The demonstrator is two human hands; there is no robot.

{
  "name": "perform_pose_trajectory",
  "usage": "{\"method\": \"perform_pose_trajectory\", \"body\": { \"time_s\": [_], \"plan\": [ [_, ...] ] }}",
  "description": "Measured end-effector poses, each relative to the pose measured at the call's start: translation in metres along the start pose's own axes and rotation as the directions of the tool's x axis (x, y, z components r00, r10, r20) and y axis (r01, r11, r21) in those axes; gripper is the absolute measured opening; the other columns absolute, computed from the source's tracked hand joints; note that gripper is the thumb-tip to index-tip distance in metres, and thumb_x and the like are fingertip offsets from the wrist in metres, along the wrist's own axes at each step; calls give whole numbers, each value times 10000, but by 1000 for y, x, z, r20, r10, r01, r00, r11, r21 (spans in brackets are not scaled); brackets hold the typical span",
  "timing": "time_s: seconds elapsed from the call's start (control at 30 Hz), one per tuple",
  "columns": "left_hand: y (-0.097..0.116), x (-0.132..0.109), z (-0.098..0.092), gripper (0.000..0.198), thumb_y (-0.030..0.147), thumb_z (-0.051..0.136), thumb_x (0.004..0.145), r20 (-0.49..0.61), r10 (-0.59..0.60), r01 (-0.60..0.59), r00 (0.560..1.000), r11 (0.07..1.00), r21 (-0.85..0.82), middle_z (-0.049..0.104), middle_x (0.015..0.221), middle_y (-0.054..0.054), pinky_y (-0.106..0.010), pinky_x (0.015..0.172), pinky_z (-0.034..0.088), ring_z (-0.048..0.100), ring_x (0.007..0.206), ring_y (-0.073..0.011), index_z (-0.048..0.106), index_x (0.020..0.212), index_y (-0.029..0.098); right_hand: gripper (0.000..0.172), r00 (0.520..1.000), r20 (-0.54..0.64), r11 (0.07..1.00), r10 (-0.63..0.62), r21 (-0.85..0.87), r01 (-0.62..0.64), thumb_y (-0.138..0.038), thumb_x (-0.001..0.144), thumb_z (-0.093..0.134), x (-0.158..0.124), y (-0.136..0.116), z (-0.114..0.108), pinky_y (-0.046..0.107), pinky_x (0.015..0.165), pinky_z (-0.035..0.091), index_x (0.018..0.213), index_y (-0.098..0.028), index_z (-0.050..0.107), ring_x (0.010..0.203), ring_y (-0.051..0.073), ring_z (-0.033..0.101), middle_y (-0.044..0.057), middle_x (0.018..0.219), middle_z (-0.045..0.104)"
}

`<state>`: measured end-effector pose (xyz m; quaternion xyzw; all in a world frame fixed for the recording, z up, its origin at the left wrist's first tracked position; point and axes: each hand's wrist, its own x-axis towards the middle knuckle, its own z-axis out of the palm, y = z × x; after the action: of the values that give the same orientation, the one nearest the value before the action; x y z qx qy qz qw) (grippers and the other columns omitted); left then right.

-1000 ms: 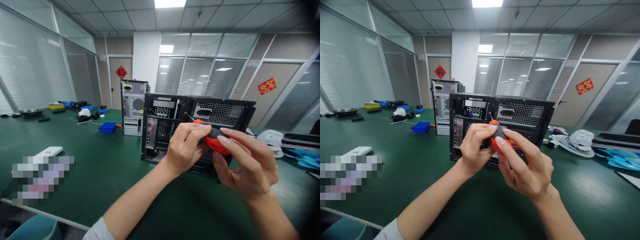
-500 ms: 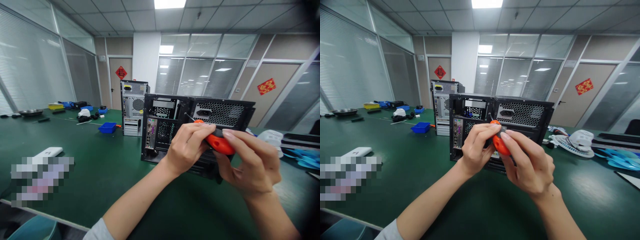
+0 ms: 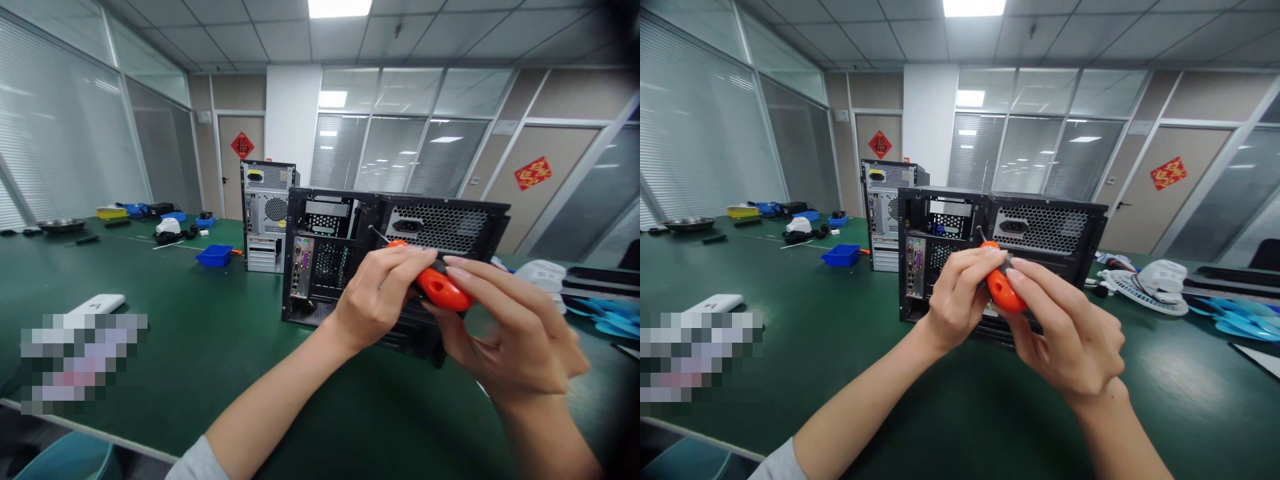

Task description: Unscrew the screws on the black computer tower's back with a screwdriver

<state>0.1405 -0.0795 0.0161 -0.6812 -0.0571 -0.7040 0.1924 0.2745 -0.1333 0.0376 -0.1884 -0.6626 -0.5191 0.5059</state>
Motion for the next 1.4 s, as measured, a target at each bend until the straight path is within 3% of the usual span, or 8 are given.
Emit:
{"method": "perform_pose_trajectory", "body": {
  "time_s": [0.43,0.63,0.83,1.17,1.4],
  "plan": [
    [-1,-5,1,408,132,307,956,59,4,-5,998,1000,21,584,1214,-99,-362,1017,498,537,1206,-172,334,1363,139,740,999,-17,999,32,19,-32,-50,594,810,4,-4,-2,238,709,584,1267,-198,542,855,172,687,48,1049,696],
    [-1,-4,1,412,112,334,948,8,25,-25,1000,999,-25,599,1210,-98,-340,1011,501,525,1222,-159,336,1359,133,742,997,-25,998,66,6,-66,-91,606,815,2,-3,-1,239,655,585,1273,-251,533,816,170,692,24,1042,698],
    [-3,-9,3,435,129,315,952,92,6,-4,996,1000,-17,578,1261,-124,-375,1027,488,498,1257,-180,266,1384,129,731,997,-30,998,69,15,-68,-92,606,815,4,-5,0,247,651,582,1268,-235,539,802,173,691,32,1022,702],
    [-3,-9,4,403,133,316,956,36,24,-22,999,999,-46,573,1263,-115,-378,1001,507,506,1252,-173,292,1358,162,753,991,-4,990,137,42,-136,-94,602,819,0,-11,-2,281,660,551,1286,-220,530,822,198,671,57,1028,690],
    [-4,-8,4,408,139,318,959,44,51,-49,998,997,-56,570,1264,-117,-359,1022,492,492,1264,-171,292,1366,152,658,975,52,976,214,25,-215,-157,666,795,0,-12,-4,303,636,533,1267,-237,538,789,207,664,71,1014,680]
  ]
}}
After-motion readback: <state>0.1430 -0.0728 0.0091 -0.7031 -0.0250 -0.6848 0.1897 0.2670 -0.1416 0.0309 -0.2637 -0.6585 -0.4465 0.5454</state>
